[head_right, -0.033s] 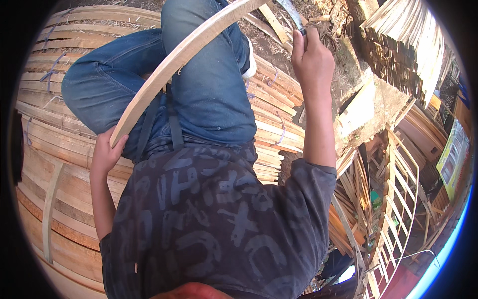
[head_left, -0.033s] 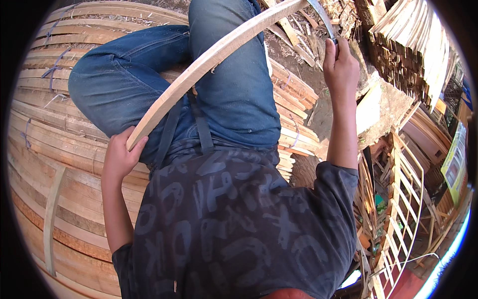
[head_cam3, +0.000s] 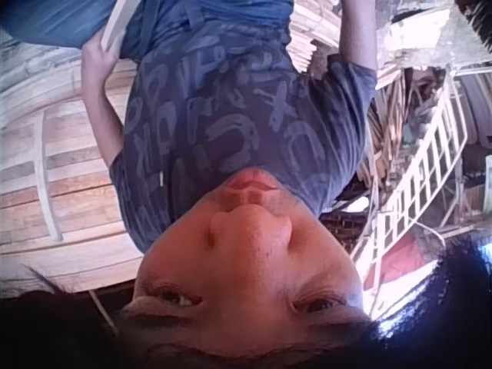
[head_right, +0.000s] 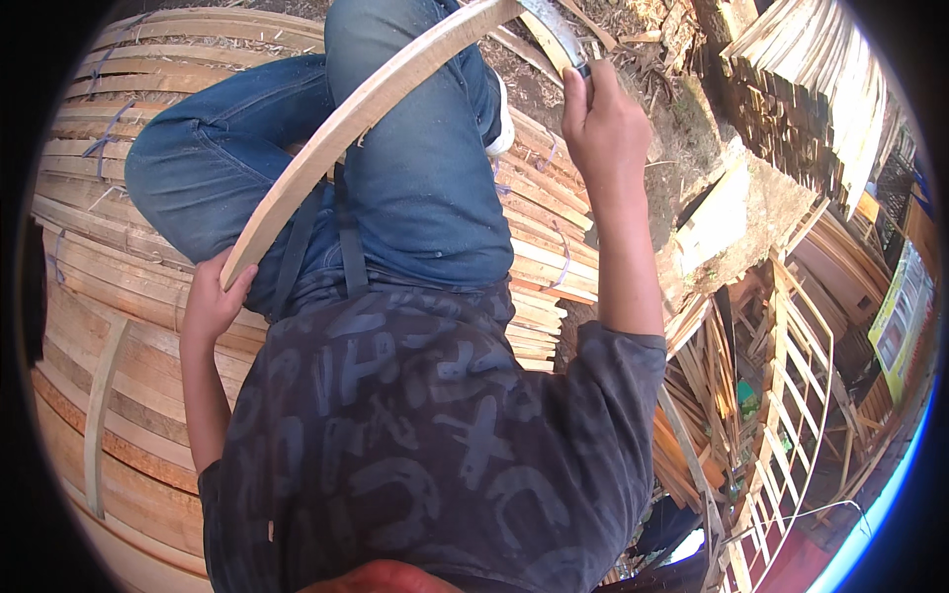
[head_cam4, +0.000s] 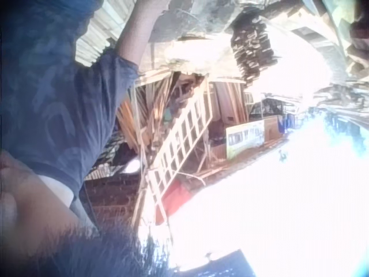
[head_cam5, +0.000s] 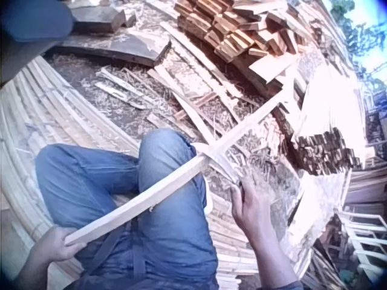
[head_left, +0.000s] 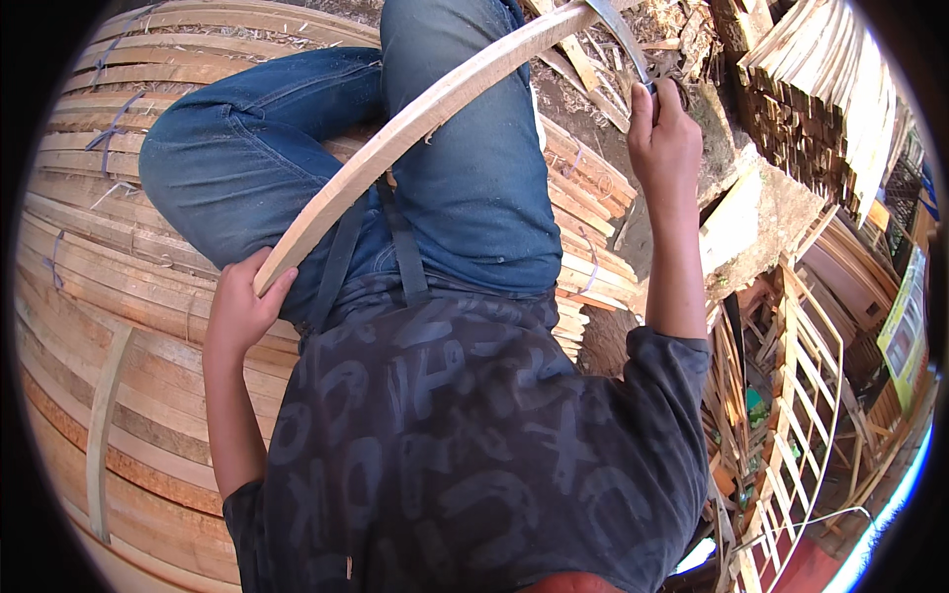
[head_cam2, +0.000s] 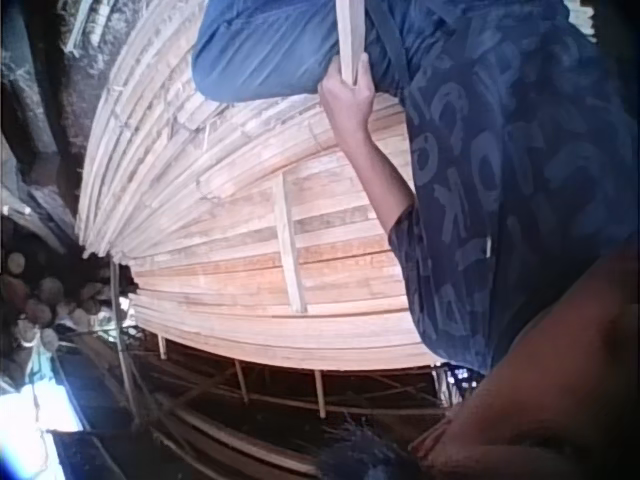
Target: The person sits cross-legged on the ground and uses a curved knife to shave thin strips from a long wooden plank. They hold the plank with their left hand and repeatedly draw the knife along its length to remove the outer layer, creating wood shavings.
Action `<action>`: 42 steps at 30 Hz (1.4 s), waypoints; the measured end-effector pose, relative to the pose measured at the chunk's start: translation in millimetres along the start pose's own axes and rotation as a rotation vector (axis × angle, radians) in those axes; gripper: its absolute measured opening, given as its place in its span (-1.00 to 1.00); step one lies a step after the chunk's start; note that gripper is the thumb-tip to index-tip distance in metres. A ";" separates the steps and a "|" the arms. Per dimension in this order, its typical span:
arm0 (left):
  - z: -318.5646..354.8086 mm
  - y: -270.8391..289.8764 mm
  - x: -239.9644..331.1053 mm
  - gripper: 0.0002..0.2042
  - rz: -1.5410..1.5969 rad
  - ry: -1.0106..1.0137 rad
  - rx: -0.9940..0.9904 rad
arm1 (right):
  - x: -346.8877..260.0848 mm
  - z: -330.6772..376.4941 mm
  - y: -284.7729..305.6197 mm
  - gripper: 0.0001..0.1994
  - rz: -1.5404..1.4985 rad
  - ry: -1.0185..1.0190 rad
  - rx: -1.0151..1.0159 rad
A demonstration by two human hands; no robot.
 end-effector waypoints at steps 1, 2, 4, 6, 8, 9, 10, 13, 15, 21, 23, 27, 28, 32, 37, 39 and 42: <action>-1.1 0.5 -1.4 -0.75 0.009 0.002 -0.007 | -19.1 11.7 -6.5 -0.76 -0.102 0.020 -0.059; -1.0 0.8 -2.4 -0.75 0.020 0.005 -0.010 | -39.0 22.6 -13.5 -0.77 -0.206 0.044 -0.117; 1.5 2.8 -2.4 -0.74 0.013 0.046 -0.029 | -75.4 41.7 -24.7 -0.77 -0.350 0.148 -0.153; 1.8 0.6 0.3 -0.72 0.014 0.056 -0.036 | -100.9 56.0 -29.9 -0.77 -0.364 0.207 -0.170; 2.6 0.5 4.4 -0.70 0.009 0.046 -0.027 | -115.9 58.5 -24.6 -0.77 -0.375 0.174 -0.182; 0.7 2.5 9.3 -0.68 -0.017 0.077 -0.064 | -119.0 57.4 -23.3 -0.77 -0.377 0.168 -0.196; -0.2 0.0 12.5 -0.70 0.041 0.061 -0.077 | -121.2 57.2 -19.7 -0.77 -0.375 0.163 -0.211; -5.4 -8.5 22.5 -0.71 0.221 0.041 -0.116 | -126.9 66.1 -14.3 -0.77 -0.372 0.213 -0.283; -10.3 -8.2 32.1 -0.73 0.280 0.129 -0.187 | -128.7 72.6 -12.2 -0.76 -0.361 0.219 -0.311; -17.4 -28.7 46.0 -0.76 0.521 0.162 -0.322 | -133.8 84.7 -6.3 -0.77 -0.342 0.208 -0.386; -21.6 -26.7 46.1 -0.68 0.576 0.134 -0.479 | -138.0 86.4 -4.8 -0.77 -0.363 0.186 -0.392; -15.9 -24.4 30.7 -0.48 0.869 0.004 -0.626 | -144.3 89.5 -3.8 -0.78 -0.430 0.105 -0.412; -12.8 -20.9 22.0 -0.45 0.941 0.009 -0.691 | -144.9 90.0 -4.8 -0.79 -0.436 0.084 -0.407; 3.7 -14.0 -7.1 -0.24 1.024 0.134 -0.678 | -144.3 91.0 -6.2 -0.80 -0.468 -0.005 -0.398; 4.5 -6.6 -6.9 -0.56 0.843 0.157 -0.684 | -151.9 91.2 -6.3 -0.81 -0.495 0.003 -0.402; 1.1 -3.6 6.3 -0.67 0.780 0.171 -0.616 | -158.1 93.4 -4.1 -0.81 -0.497 0.030 -0.417; 0.0 -8.6 27.4 -0.71 0.731 0.121 -0.497 | -167.9 99.7 0.1 -0.80 -0.482 0.094 -0.420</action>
Point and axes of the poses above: each hand's wrist, its own z-axis away from the middle knuckle, its own y-axis out of the back of the hand, x = y × z, the point moved 1 cm from there along -z, towards the middle knuckle
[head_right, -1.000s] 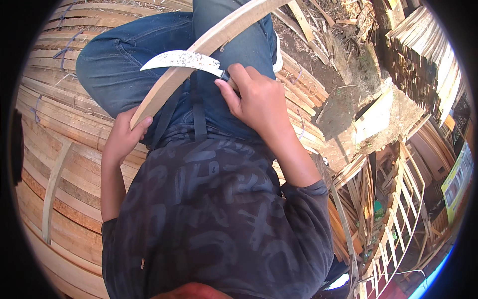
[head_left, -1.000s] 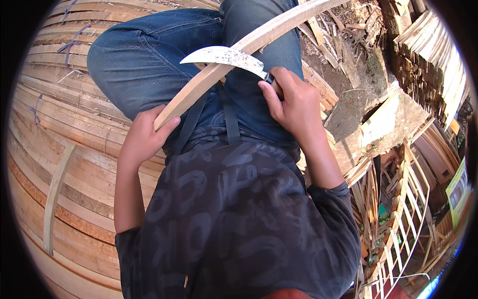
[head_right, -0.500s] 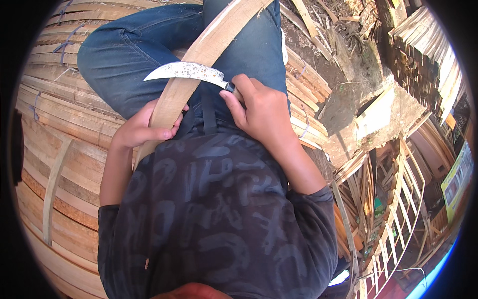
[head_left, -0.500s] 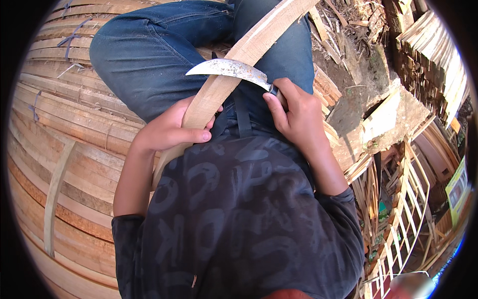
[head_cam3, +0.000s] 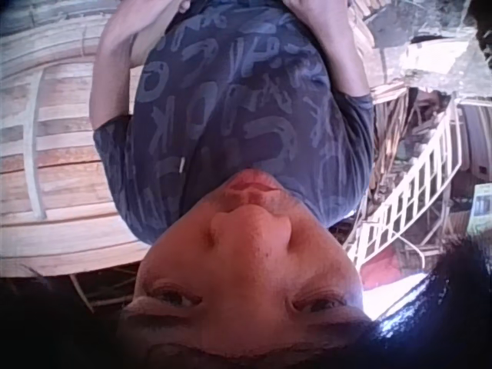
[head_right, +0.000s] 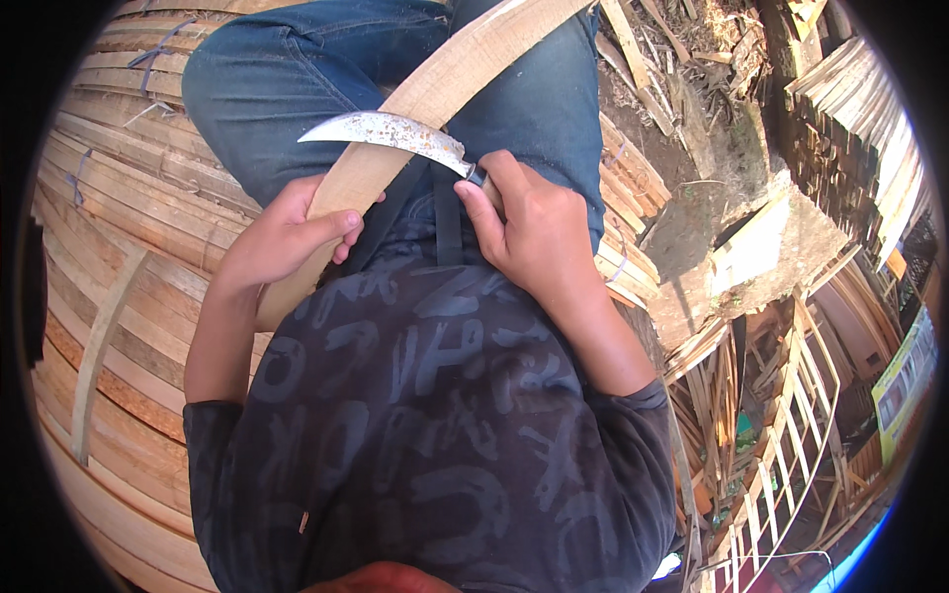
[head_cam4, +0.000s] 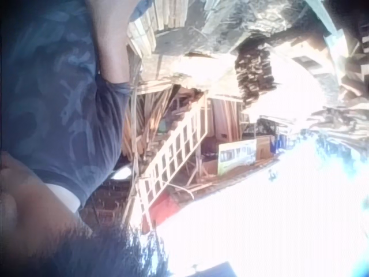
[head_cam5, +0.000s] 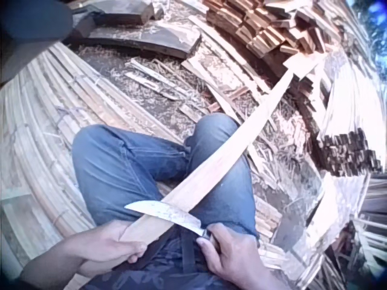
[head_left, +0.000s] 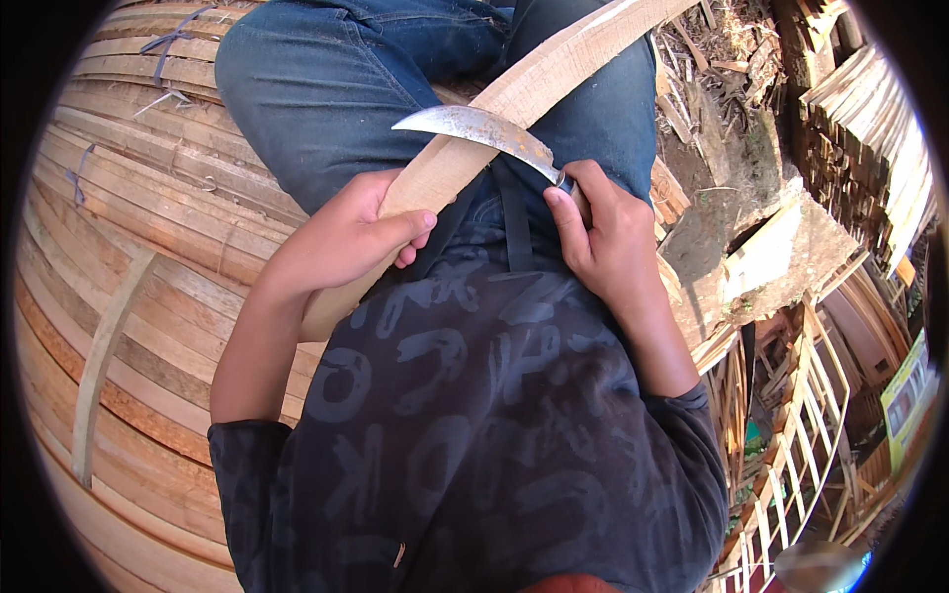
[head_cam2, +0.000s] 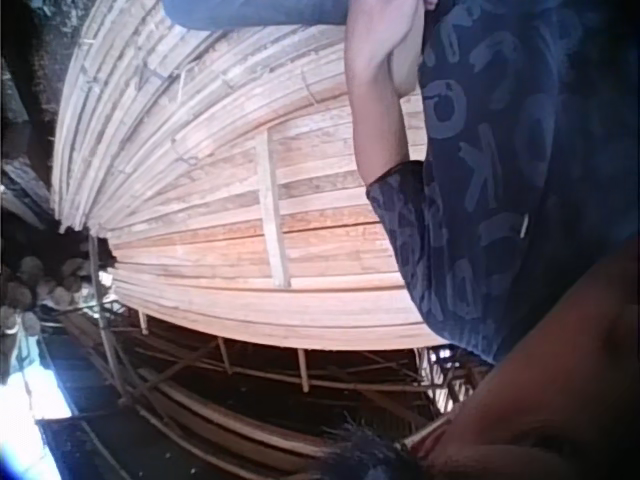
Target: The person sits cross-legged on the ground and uses a curved knife to shave thin strips from a long wooden plank. They hold the plank with their left hand and repeatedly draw the knife along its length to remove the outer layer, creating wood shavings.
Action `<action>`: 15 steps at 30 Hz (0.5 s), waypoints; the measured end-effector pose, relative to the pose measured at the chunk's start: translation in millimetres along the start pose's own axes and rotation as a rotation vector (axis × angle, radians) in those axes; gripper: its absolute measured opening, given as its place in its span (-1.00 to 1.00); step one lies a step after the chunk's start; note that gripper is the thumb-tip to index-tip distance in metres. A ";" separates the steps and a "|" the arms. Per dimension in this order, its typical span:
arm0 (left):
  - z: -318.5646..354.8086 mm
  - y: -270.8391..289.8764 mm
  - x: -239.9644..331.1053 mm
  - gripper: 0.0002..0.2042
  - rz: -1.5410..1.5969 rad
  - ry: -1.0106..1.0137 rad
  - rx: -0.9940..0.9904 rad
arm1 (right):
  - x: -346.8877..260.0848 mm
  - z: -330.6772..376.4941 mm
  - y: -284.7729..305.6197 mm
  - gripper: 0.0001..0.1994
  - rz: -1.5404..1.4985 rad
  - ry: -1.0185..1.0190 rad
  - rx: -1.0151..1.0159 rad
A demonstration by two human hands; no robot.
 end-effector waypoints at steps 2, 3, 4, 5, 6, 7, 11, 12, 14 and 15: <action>-3.3 -8.0 5.5 -0.71 -0.055 -0.033 0.002 | -4.1 3.4 -2.0 -0.79 0.037 0.038 0.006; -3.2 -10.9 3.8 -0.72 -0.050 -0.041 0.009 | -7.6 4.7 0.5 -0.79 0.069 0.036 -0.002; -3.1 -13.1 1.8 -0.73 -0.050 -0.045 0.010 | -6.0 6.7 -0.3 -0.79 0.094 0.042 0.010; -2.4 -15.1 0.7 -0.74 -0.050 -0.048 0.012 | -2.0 9.0 -1.1 -0.79 0.118 0.048 0.022; -0.8 -17.1 1.5 -0.74 -0.068 -0.052 0.033 | 0.9 10.2 -1.4 -0.78 0.143 0.054 0.034; 0.2 -19.6 2.2 -0.75 -0.085 -0.056 0.049 | 2.8 10.7 -0.7 -0.78 0.185 0.072 0.049; 3.3 -22.8 4.1 -0.77 -0.120 -0.021 0.115 | 8.8 6.6 4.1 -0.75 0.326 0.143 0.089; 3.6 -24.6 4.3 -0.77 -0.124 -0.027 0.113 | 9.9 6.8 5.6 -0.75 0.353 0.160 0.096; 5.9 -26.7 5.9 -0.78 -0.134 -0.040 0.124 | 11.5 6.7 7.7 -0.75 0.397 0.174 0.115; 6.7 -29.0 7.0 -0.78 -0.125 -0.047 0.131 | 14.0 6.7 9.5 -0.75 0.419 0.185 0.127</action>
Point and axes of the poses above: each hand's wrist, its own z-axis away from the middle knuckle, its own y-axis out of the back of the hand, x = y × z, the point moved 1 cm from there along -z, towards the middle knuckle
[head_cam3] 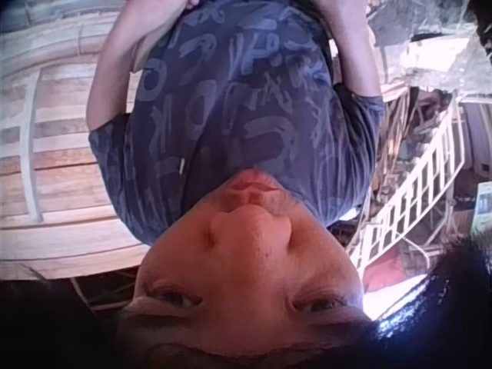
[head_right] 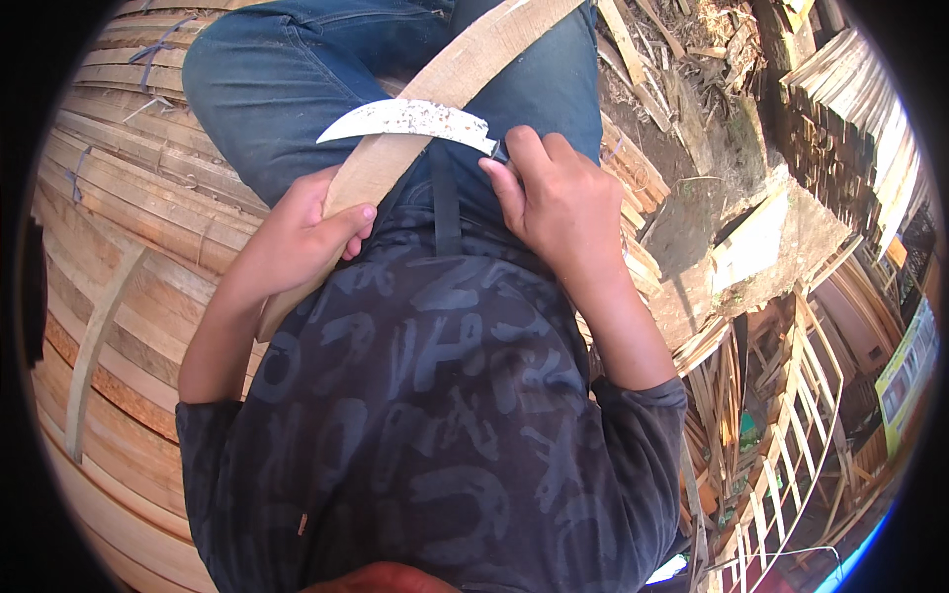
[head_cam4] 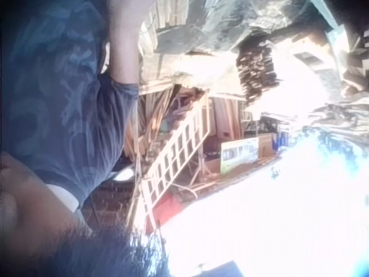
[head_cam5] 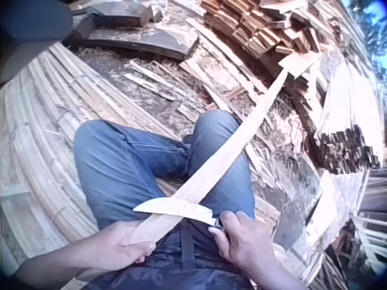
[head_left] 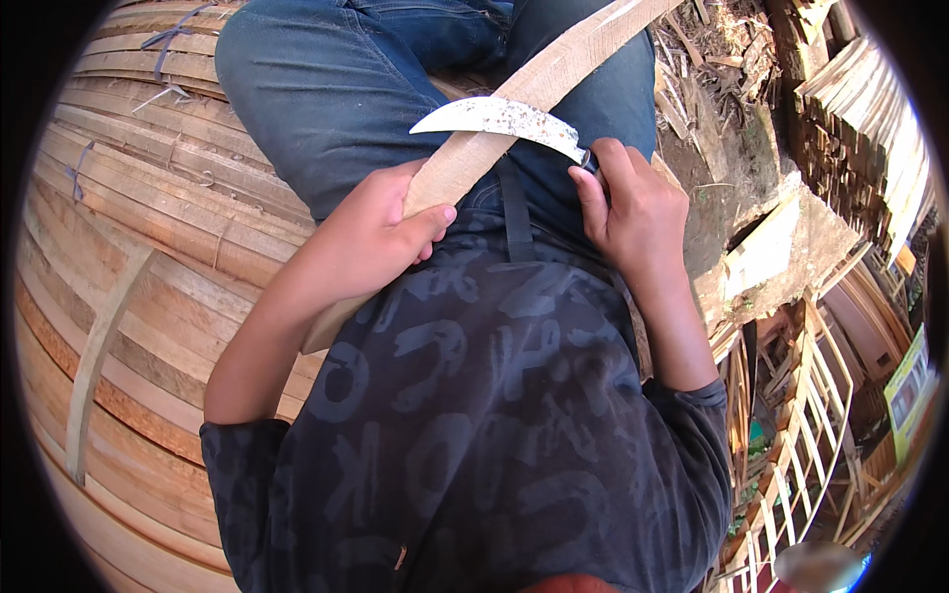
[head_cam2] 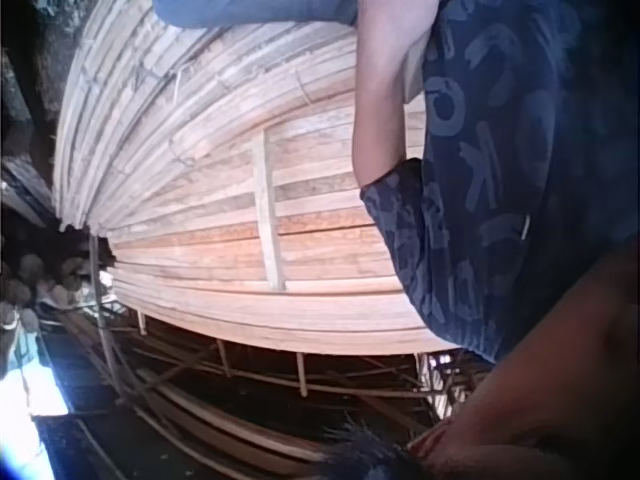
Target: The person sits cross-legged on the ground and uses a curved knife to shave thin strips from a long wooden plank. They hold the plank with their left hand and repeatedly draw the knife along its length to remove the outer layer, creating wood shavings.
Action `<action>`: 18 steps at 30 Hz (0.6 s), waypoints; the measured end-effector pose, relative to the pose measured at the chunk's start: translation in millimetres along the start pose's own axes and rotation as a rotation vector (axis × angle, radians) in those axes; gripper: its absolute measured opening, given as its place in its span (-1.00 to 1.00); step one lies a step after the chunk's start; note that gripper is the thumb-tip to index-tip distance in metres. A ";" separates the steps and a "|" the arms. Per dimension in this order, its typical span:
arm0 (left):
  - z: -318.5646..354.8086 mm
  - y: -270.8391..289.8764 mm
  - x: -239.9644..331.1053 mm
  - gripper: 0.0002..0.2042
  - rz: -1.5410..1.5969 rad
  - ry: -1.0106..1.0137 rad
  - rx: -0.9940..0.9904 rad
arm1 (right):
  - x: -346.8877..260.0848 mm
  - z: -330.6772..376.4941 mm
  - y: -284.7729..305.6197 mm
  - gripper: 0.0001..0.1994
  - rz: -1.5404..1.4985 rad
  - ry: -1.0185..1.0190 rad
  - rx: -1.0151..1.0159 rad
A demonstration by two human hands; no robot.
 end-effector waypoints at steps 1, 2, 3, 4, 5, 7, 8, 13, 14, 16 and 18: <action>1.2 -2.7 1.3 -0.78 0.009 -0.004 0.007 | 2.3 0.4 0.2 -0.75 0.021 0.009 0.011; 2.6 -3.9 1.9 -0.79 0.018 -0.008 0.014 | 3.8 0.4 -0.1 -0.74 0.036 0.020 0.019; 3.8 -3.5 1.8 -0.79 0.013 -0.012 0.013 | 6.9 -0.4 -0.7 -0.74 0.048 0.017 0.031; 3.6 -3.9 1.8 -0.79 0.008 -0.017 0.009 | 11.7 -0.8 -0.7 -0.74 0.064 0.012 0.045; 3.5 -4.3 1.8 -0.79 0.003 -0.022 0.003 | 15.4 -0.9 -0.9 -0.74 0.079 0.007 0.058; 3.3 -5.8 2.4 -0.79 -0.001 -0.032 0.000 | 19.1 -0.9 -0.4 -0.75 0.090 0.011 0.080; 3.4 -6.1 2.5 -0.79 -0.003 -0.037 -0.001 | 21.6 -1.4 1.3 -0.75 0.105 0.009 0.086; 28.4 2.6 -22.9 -0.78 -0.011 0.012 0.013 | 161.4 1.9 35.0 -0.64 0.351 -0.664 0.080; 30.9 10.6 -25.1 -0.78 -0.025 -0.012 -0.020 | 197.5 24.8 50.0 -0.62 0.460 -0.761 0.125; 38.4 13.0 -23.3 -0.77 -0.057 0.020 0.020 | 229.8 55.5 68.3 -0.55 0.404 -0.779 0.275; 41.3 14.2 -24.8 -0.77 -0.051 0.048 0.022 | 214.4 60.6 67.7 -0.59 0.278 -0.707 0.335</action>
Point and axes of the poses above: each hand's wrist, its own z-axis away from the middle knuckle, its own y-axis out of the back of the hand, x = y × z, the point moved 1 cm from there along -z, towards the middle knuckle
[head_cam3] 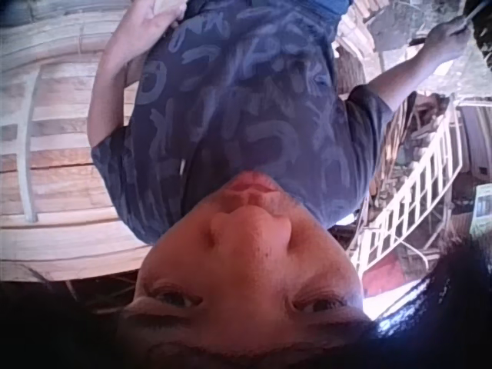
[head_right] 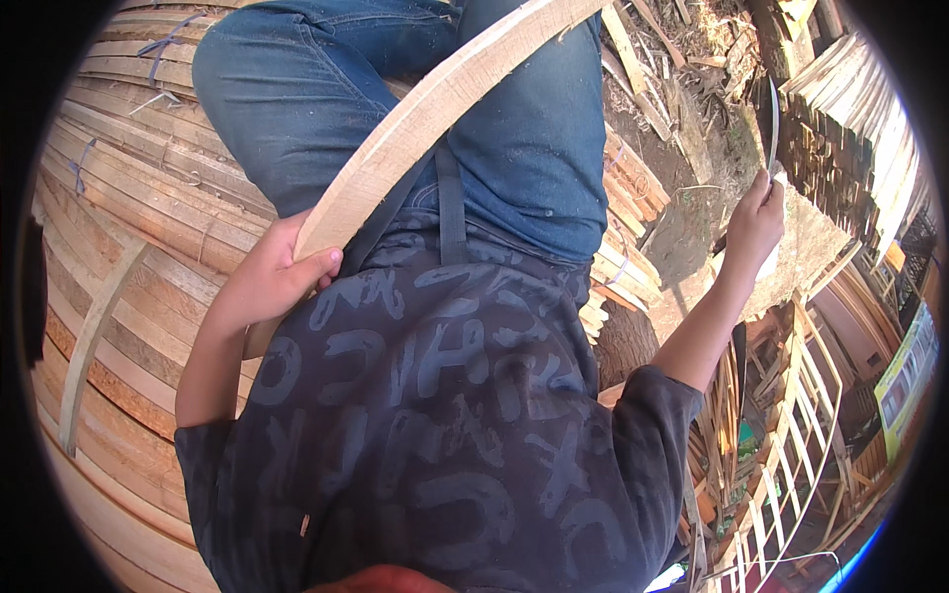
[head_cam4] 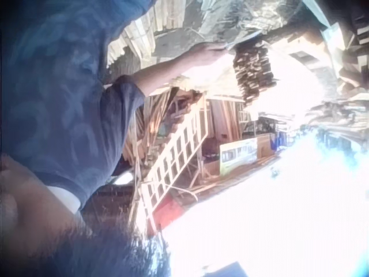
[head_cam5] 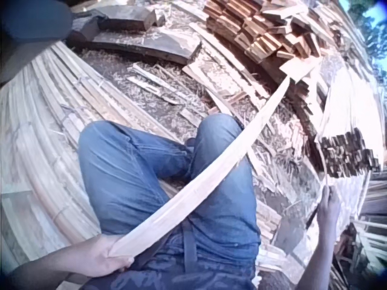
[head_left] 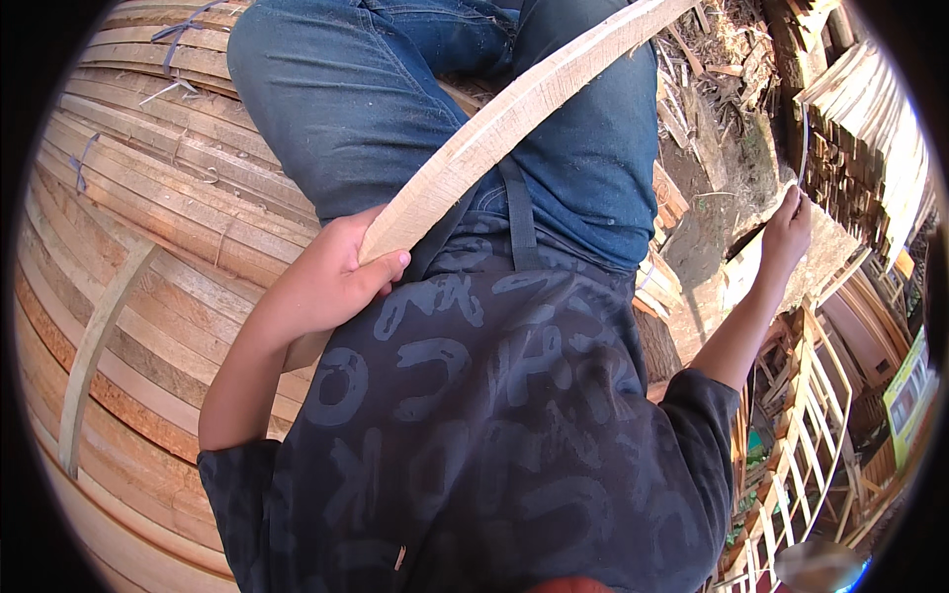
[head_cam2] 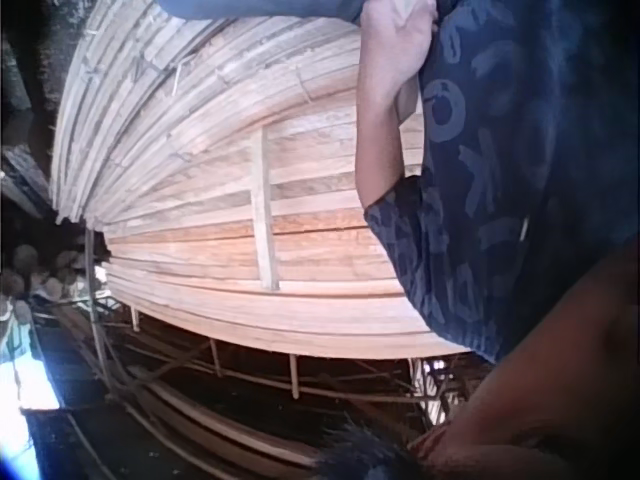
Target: The person sits cross-legged on the ground and uses a curved knife to shave thin strips from a long wooden plank. They hold the plank with their left hand and repeatedly draw the knife along its length to remove the outer layer, creating wood shavings.
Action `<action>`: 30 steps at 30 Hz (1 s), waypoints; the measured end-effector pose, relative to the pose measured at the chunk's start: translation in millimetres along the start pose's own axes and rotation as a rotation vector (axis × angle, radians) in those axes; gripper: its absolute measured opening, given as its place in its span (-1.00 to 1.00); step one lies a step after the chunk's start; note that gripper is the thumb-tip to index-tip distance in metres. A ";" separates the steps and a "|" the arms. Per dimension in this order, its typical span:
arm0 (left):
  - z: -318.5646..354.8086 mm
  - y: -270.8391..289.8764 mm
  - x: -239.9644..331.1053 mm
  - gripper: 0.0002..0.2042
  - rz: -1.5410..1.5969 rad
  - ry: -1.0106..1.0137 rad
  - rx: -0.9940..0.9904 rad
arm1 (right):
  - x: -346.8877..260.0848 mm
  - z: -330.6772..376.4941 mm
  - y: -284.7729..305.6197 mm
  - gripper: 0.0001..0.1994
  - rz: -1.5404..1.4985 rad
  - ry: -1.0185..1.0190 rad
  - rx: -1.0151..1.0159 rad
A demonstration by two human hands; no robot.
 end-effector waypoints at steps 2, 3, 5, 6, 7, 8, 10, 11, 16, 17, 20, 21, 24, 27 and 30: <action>-6.7 1.0 -0.6 -0.77 0.025 -0.011 -0.044 | -39.7 25.8 -0.1 -0.67 -0.164 0.008 -0.053; -8.2 -3.4 0.8 -0.78 0.016 -0.015 -0.018 | -65.9 37.4 -4.2 -0.67 -0.196 0.035 -0.145; -14.0 -6.7 4.9 -0.78 -0.015 -0.024 0.001 | -122.0 71.7 -6.3 -0.75 -0.373 0.156 -0.238; -14.4 -6.8 7.2 -0.79 -0.025 -0.021 -0.003 | -152.7 90.0 -3.8 -0.80 -0.498 0.207 -0.289; -14.3 -6.6 9.3 -0.79 -0.033 -0.016 -0.008 | -178.6 104.7 2.9 -0.81 -0.546 0.292 -0.388; -13.5 -6.8 10.8 -0.79 -0.041 -0.011 -0.009 | -196.7 119.2 5.5 -0.82 -0.561 0.400 -0.440; -12.6 -7.4 10.1 -0.80 -0.036 -0.004 -0.006 | -217.2 140.3 4.4 -0.79 -0.594 0.539 -0.492; -12.4 -7.9 9.4 -0.80 -0.032 -0.002 -0.005 | -219.0 143.2 0.7 -0.76 -0.585 0.566 -0.489; -11.9 -13.8 4.7 -0.80 0.007 -0.042 0.022 | -208.8 123.1 2.2 -0.74 -0.345 0.689 -0.352; -12.0 -14.7 3.5 -0.80 0.013 -0.052 0.025 | -203.2 116.8 -0.9 -0.73 -0.303 0.710 -0.315; -10.1 -18.2 4.8 -0.80 0.014 -0.057 0.055 | -195.1 105.0 -2.7 -0.73 -0.257 0.751 -0.258; -9.7 -18.8 5.2 -0.79 0.022 -0.057 0.049 | -193.7 102.5 -3.7 -0.74 -0.234 0.747 -0.240; -10.4 -18.7 7.7 -0.78 0.030 -0.063 0.038 | -186.0 92.2 -10.9 -0.74 -0.200 0.733 -0.181; -11.5 -18.3 9.1 -0.76 0.020 -0.074 0.028 | -181.8 90.3 -13.3 -0.74 -0.170 0.693 -0.164; -8.4 -17.8 1.9 -0.75 0.026 -0.051 0.033 | -162.8 65.4 -23.8 -0.71 -0.067 0.398 -0.184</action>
Point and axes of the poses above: each hand's wrist, its own z-axis away from the middle knuckle, its own y-axis out of the back of the hand, x = y × z, the point moved 1 cm from there along -z, towards the middle knuckle
